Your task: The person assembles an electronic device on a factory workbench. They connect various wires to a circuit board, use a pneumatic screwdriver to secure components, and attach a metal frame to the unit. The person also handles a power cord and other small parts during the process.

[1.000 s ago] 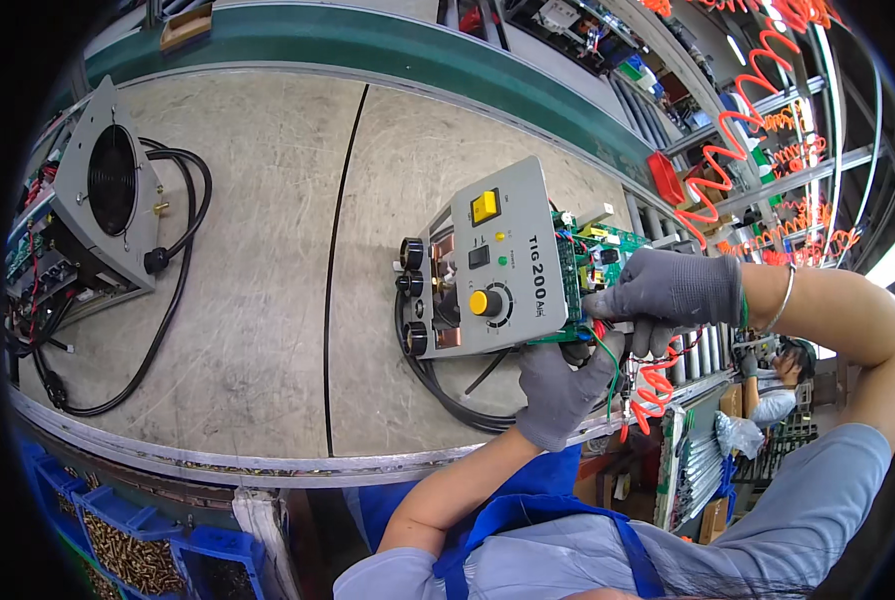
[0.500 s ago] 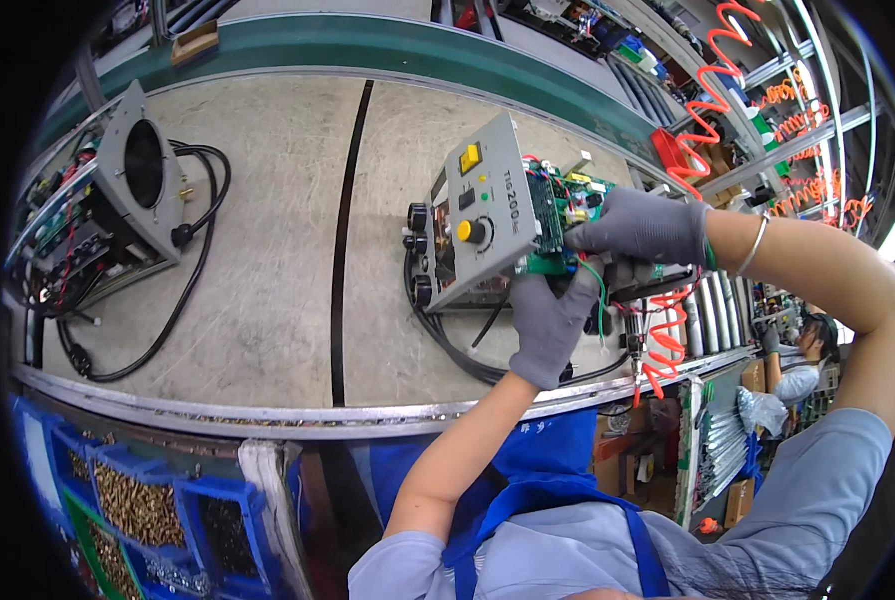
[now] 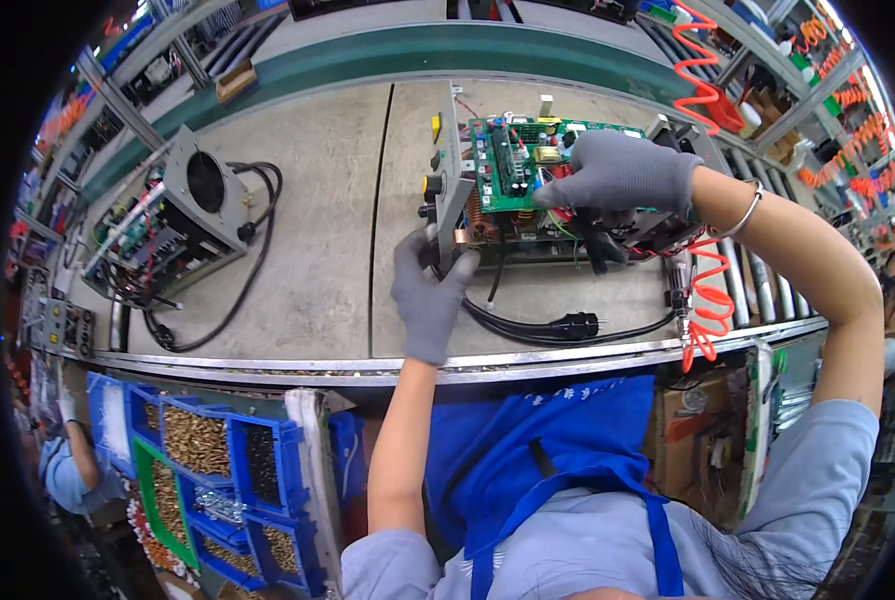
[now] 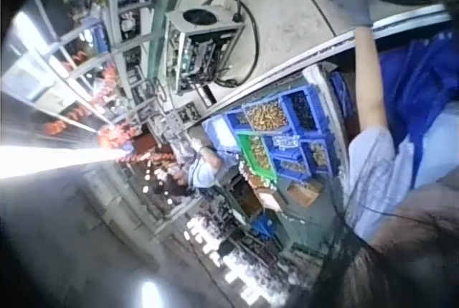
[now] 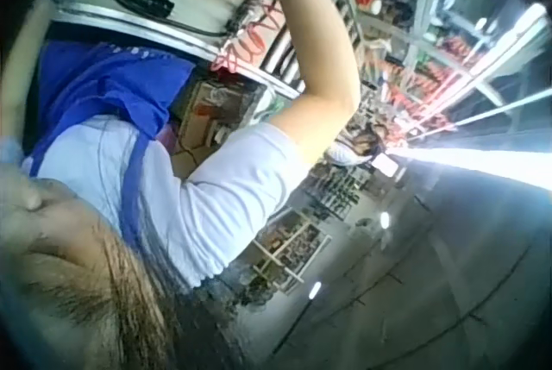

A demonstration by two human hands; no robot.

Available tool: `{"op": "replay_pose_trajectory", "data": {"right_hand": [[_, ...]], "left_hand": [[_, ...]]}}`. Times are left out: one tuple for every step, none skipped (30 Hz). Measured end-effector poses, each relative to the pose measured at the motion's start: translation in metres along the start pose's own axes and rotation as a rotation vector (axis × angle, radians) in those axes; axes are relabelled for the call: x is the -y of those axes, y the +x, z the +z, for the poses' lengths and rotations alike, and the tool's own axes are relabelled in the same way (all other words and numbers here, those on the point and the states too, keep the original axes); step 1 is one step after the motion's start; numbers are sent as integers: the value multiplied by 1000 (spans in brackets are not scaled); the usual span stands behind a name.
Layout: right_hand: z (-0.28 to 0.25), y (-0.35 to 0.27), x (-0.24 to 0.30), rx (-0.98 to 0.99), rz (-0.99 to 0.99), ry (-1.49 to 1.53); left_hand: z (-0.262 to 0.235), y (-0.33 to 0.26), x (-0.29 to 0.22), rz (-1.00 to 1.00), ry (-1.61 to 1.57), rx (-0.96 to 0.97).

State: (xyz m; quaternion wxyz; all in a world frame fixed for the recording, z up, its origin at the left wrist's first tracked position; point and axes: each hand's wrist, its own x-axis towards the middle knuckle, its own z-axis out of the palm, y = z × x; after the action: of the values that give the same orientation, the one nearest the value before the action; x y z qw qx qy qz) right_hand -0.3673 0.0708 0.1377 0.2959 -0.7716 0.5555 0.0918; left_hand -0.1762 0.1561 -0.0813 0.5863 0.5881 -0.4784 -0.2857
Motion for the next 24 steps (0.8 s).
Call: {"op": "replay_pose_trajectory", "data": {"right_hand": [[1,-5,0,-38,-5,-20],[3,-9,0,-95,-9,-130],[14,-12,-7,-389,-183,-188],[33,-19,-17,-685,-357,-241],[52,-30,-23,-976,-527,-296],[70,-48,-18,-977,-591,-120],[89,-67,-19,-969,-628,53],[111,-80,-24,-860,-672,103],[135,-79,-30,-752,-725,164],[159,-66,-31,-682,-603,189],[185,-47,-33,-604,-487,221],[203,-23,-43,-568,-366,180],[217,2,-49,-591,-269,175],[227,28,-53,-616,-170,164],[225,42,-49,-636,-74,148],[222,53,-48,-616,-99,179],[217,59,-45,-595,-120,204],[214,63,-43,-575,-140,228],[216,62,-42,-668,-216,232],[219,57,-35,-758,-300,237],[221,53,-29,-847,-383,242],[222,49,-24,-786,-416,256],[221,41,-15,-728,-409,225],[218,31,-10,-676,-388,189]], "left_hand": [[0,10,-4,-65,-9,102],[-5,20,-2,-9,22,155],[-10,25,-2,-44,-133,216],[-17,29,-2,-81,-286,273],[-23,33,0,-123,-447,328],[-31,41,29,34,-200,267],[-26,42,31,51,-200,273],[-20,42,26,73,-200,290],[-19,44,21,97,-186,302],[-11,43,23,75,-217,286],[-9,39,20,44,-207,286],[-6,35,15,15,-201,286],[-5,35,11,-8,-198,283],[-4,33,10,-15,-212,308],[-4,30,10,-1,-191,270],[-4,26,11,14,-171,232],[-4,22,10,26,-157,195],[-6,19,8,37,-164,175],[-8,18,6,30,-135,163],[-13,17,5,22,-100,145],[-18,17,3,15,-66,127],[-21,16,0,64,-79,105],[-28,16,1,64,-63,100],[-32,18,2,65,-56,107]]}}
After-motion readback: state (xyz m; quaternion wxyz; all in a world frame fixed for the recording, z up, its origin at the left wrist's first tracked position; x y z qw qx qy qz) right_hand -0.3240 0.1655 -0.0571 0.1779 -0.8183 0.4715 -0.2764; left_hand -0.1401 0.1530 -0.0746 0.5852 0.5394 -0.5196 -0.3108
